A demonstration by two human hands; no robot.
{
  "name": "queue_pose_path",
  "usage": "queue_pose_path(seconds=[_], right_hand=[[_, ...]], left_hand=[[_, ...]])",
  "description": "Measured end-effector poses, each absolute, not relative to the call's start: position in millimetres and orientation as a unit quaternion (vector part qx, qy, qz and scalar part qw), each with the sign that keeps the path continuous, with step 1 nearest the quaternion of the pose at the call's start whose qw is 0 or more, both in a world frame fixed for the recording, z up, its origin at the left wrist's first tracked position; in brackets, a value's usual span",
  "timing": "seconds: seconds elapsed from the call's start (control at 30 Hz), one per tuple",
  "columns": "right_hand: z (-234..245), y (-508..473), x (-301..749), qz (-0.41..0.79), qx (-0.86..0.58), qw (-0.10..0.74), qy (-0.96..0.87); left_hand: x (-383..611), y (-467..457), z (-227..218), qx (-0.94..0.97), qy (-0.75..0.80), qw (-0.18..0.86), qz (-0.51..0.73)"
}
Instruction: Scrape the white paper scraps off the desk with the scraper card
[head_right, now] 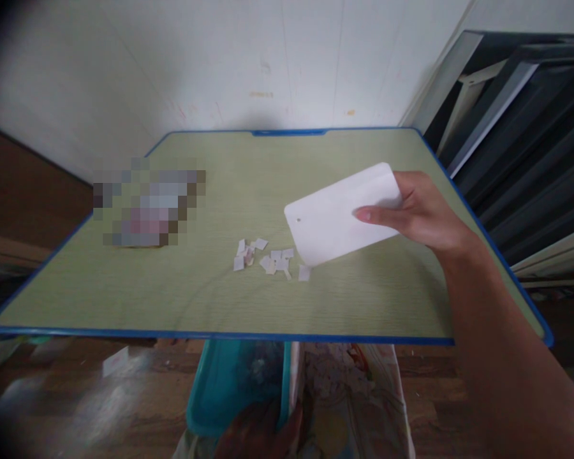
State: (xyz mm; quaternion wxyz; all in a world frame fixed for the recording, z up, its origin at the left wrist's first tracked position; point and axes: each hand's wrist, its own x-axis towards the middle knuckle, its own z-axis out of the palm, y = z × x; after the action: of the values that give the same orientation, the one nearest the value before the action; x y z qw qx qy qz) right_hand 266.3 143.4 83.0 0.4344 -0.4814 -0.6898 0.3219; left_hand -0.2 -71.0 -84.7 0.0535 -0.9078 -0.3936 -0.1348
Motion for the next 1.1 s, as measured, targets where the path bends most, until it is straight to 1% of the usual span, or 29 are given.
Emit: queue_pose_path(seconds=[0.1,0.17,0.3,0.47,0.93,1.1], right_hand=[[85,140,267,0.304,-0.485,0.455,-0.682],[85,138,267,0.302,-0.487,0.448,-0.686],[86,138,266,0.273,-0.485,0.458,-0.693],[86,137,265,0.244,-0.480,0.463,-0.704],[87,138,266,0.302,-0.491,0.444,-0.685],[87,137,265,0.301,-0.502,0.441,-0.680]], left_hand=[[-1,-71,-83,-0.896,-0.403,0.046,-0.181],[-1,-69,-81,-0.897,-0.394,0.049,-0.195],[-1,-68,-79,-0.906,-0.387,0.035,-0.169],[-2,-70,-85,-0.905,-0.387,0.023,-0.176],[-3,-73,-88,-0.909,-0.382,0.023,-0.162],[-2,-72,-88,-0.905,-0.394,0.025,-0.161]])
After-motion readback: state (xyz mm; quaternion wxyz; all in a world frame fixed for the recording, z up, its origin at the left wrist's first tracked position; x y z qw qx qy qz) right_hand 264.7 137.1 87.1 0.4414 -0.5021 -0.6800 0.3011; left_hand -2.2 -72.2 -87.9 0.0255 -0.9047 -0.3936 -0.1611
